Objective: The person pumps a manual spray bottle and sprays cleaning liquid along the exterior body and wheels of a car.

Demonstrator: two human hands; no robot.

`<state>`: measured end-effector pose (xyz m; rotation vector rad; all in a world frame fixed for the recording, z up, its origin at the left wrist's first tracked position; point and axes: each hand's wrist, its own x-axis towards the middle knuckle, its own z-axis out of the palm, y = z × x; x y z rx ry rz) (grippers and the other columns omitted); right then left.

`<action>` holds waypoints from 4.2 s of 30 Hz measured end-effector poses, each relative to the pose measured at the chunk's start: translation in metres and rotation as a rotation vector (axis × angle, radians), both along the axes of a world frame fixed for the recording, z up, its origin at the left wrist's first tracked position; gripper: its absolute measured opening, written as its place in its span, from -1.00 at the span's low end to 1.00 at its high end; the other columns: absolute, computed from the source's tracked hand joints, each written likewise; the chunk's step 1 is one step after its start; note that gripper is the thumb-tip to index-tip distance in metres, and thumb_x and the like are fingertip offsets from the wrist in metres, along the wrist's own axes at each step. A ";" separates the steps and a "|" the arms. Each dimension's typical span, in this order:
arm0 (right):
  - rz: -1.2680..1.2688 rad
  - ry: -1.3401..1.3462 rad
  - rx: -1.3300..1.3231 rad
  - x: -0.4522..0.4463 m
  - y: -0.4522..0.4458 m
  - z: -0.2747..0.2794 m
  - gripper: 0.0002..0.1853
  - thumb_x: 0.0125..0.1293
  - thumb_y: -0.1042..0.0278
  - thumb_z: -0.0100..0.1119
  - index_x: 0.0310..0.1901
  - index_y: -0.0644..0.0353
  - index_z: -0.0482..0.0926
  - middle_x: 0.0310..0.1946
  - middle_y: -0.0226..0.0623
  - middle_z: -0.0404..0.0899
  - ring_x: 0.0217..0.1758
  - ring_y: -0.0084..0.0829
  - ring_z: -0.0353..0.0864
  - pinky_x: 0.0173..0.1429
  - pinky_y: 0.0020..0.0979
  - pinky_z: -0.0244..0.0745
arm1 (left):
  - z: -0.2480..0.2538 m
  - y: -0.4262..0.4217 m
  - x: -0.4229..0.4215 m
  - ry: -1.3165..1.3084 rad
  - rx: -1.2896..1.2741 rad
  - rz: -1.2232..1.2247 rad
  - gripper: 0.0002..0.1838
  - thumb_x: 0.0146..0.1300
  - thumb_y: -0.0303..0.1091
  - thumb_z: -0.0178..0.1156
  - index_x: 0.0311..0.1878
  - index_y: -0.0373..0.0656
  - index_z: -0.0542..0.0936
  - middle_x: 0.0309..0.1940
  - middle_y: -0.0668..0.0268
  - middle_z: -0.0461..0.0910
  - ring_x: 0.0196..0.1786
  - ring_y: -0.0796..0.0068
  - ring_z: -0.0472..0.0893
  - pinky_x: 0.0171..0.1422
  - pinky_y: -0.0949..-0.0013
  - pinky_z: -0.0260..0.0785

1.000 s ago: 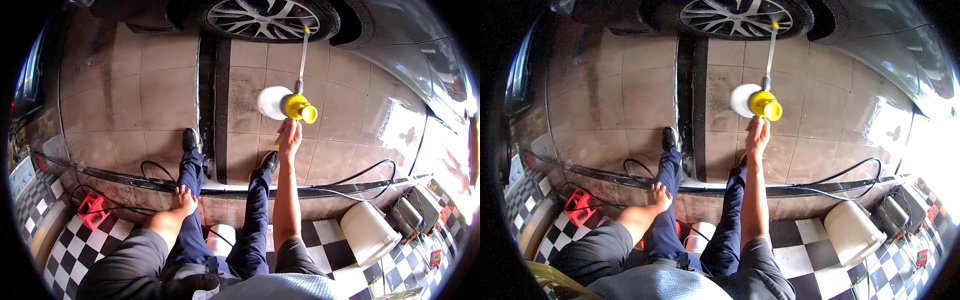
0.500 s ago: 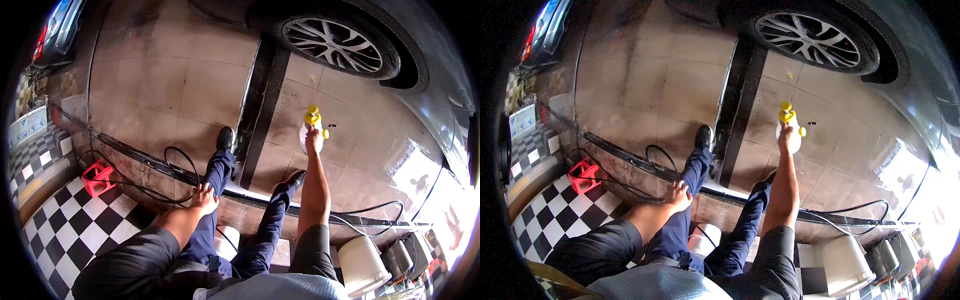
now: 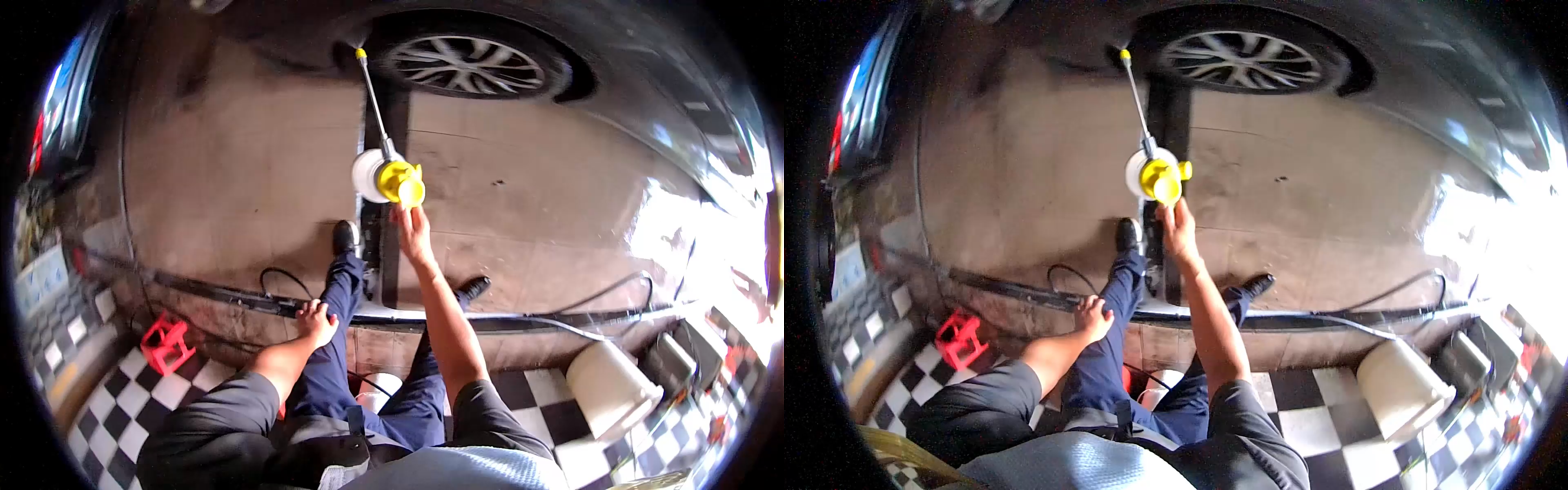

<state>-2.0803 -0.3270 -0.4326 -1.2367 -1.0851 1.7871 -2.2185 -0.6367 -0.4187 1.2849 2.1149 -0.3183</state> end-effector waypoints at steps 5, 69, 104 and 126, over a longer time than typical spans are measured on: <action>-0.203 0.018 0.037 0.140 0.001 0.046 -0.76 0.48 0.21 -0.13 -0.15 0.21 0.43 -0.43 -0.48 0.39 -0.34 -0.63 0.34 -0.19 -0.56 0.30 | -0.010 -0.006 0.029 -0.069 -0.221 0.020 -0.56 0.16 0.08 0.11 -0.03 -0.02 0.50 0.08 0.23 0.43 0.20 0.13 0.37 0.18 -0.04 0.27; -0.550 -0.530 -0.028 1.214 0.428 -0.051 -0.62 0.39 0.03 0.00 -0.33 0.24 0.45 -0.67 -0.37 0.39 -0.59 -0.55 0.39 -0.46 -0.46 0.29 | 0.041 0.431 0.902 0.050 -0.620 -0.090 0.14 -0.23 0.27 0.40 0.26 -0.32 0.10 0.16 -0.17 0.35 0.21 -0.04 0.41 0.26 0.07 0.31; 0.210 -0.425 0.027 1.048 0.383 -0.154 -0.57 0.31 -0.04 0.02 -0.17 0.25 0.36 -0.31 0.18 0.52 -0.16 0.18 0.49 -0.07 -0.02 0.37 | 0.006 0.394 1.037 0.162 -0.483 -0.192 -0.29 0.04 0.05 0.19 0.23 -0.12 0.32 0.08 -0.05 0.37 -0.05 -0.04 0.56 -0.02 0.05 0.45; -0.209 -0.530 0.009 1.008 0.346 -0.224 -0.69 0.41 0.19 -0.01 -0.07 0.31 0.40 -0.32 -0.34 0.40 -0.28 -0.47 0.31 -0.12 -0.39 0.30 | 0.019 0.304 0.939 0.016 -0.537 0.005 -0.29 0.08 -0.01 0.21 0.29 -0.07 0.29 0.21 -0.01 0.31 0.12 -0.03 0.45 0.14 0.07 0.39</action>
